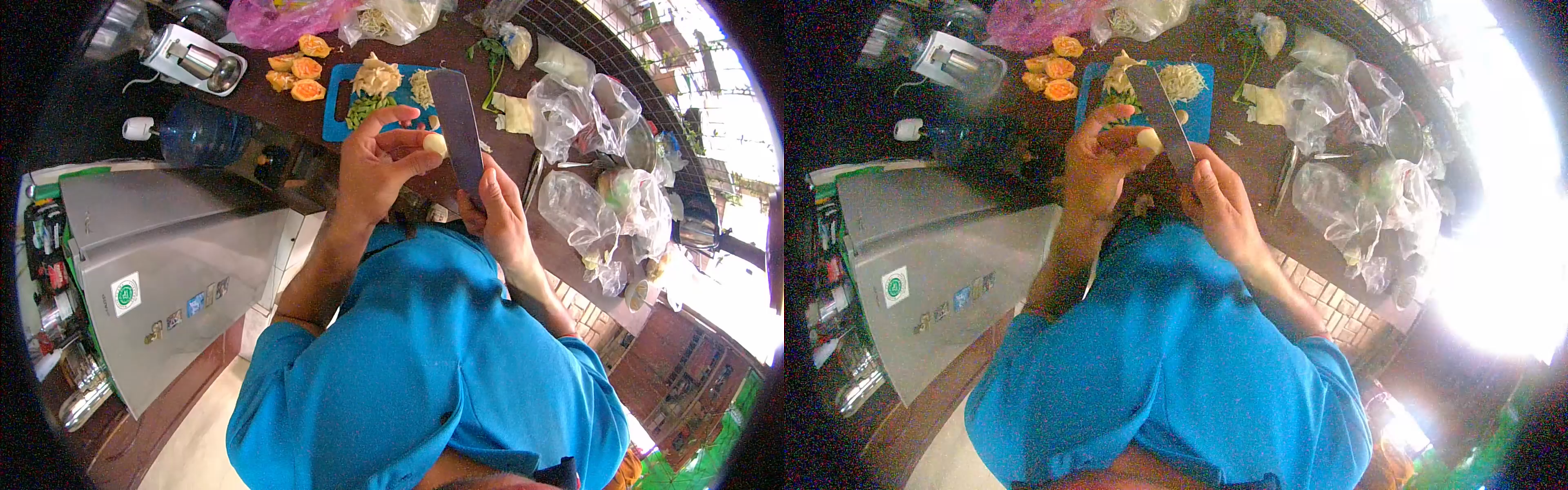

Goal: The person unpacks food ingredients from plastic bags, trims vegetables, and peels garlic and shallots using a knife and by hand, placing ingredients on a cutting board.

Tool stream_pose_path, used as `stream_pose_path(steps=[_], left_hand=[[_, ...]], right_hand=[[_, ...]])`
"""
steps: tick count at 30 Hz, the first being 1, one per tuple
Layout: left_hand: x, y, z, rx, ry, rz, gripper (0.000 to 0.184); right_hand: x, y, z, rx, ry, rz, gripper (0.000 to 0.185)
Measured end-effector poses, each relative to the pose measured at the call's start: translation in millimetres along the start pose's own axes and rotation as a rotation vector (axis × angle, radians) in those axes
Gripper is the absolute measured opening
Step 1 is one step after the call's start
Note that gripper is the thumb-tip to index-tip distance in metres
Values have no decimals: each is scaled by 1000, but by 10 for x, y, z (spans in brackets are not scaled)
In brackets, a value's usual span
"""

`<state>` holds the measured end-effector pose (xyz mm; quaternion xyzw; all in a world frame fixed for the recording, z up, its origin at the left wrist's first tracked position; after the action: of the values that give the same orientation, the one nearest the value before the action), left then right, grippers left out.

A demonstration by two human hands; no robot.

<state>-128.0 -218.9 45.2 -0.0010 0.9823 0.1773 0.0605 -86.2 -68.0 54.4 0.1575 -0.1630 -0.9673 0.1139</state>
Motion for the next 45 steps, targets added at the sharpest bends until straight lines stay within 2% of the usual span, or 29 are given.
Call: stream_pose_path(steps=[4,7,10,12,13,16,19,21,22,25,27,29,31,32,33,34,35,36,41,43,44,45], left_hand=[[12,-10,2,-28,-54,9,50],[27,-17,32,37,-68,2,49],[48,-15,137,-84,-72,88,51],[39,30,197,-314,-161,167,54],[36,35,184,-314,-161,167,54],[35,55,196,-274,-227,145,54],[53,41,196,-166,-194,123,55],[72,15,200,40,-132,140,56],[80,16,220,41,-134,141,56],[96,14,231,-119,-121,117,58],[87,26,255,-301,-193,136,59],[110,-24,346,-312,-230,129,58],[136,-104,493,-322,-266,124,58],[157,-177,579,-176,-245,102,55],[184,-247,675,-30,-222,81,52],[207,-302,818,-31,-224,86,52],[247,-374,879,209,-63,90,50],[266,-372,846,447,102,91,48],[340,-421,1079,643,117,-5,46],[379,-353,1010,823,289,5,42],[418,-343,1030,825,289,9,42],[453,-309,1003,870,377,5,42]], right_hand=[[10,9,-32,42,38,78,42],[17,-15,-30,77,37,26,43],[24,-40,-128,154,63,78,44],[18,-136,-228,214,132,-85,44],[18,-181,-263,235,154,-140,43],[69,-40,-82,84,-11,106,43],[54,42,25,-37,-80,61,43],[56,29,-11,-34,-38,50,43],[55,22,-12,-33,-38,48,43],[69,-92,-64,-12,-7,-3,42],[94,-296,-164,54,4,-80,42],[118,-362,-134,128,0,-25,43],[233,-685,-214,-174,-53,-178,45],[320,-937,-338,-337,-52,-219,45],[408,-1163,-514,-338,-55,-226,45],[467,-1417,-656,-586,-64,-328,44],[478,-1559,-706,-834,-71,-428,42],[475,-1611,-736,-913,0,-472,38],[506,-1634,-842,-1138,120,-473,40],[526,-1649,-920,-1211,186,-438,45],[529,-1666,-951,-1207,186,-441,45],[539,-1664,-972,-1223,186,-432,48]])
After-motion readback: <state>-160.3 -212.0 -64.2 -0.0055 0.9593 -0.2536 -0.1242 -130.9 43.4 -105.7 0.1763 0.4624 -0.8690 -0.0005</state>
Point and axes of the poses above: each hand's wrist, its own x-axis towards the middle knuckle, its own y-axis out of the palm, z = x × y, the point moved 7 cm from there along x, towards the middle knuckle, and after that the axes turned 1 degree about -z, right-handed, at the moved point
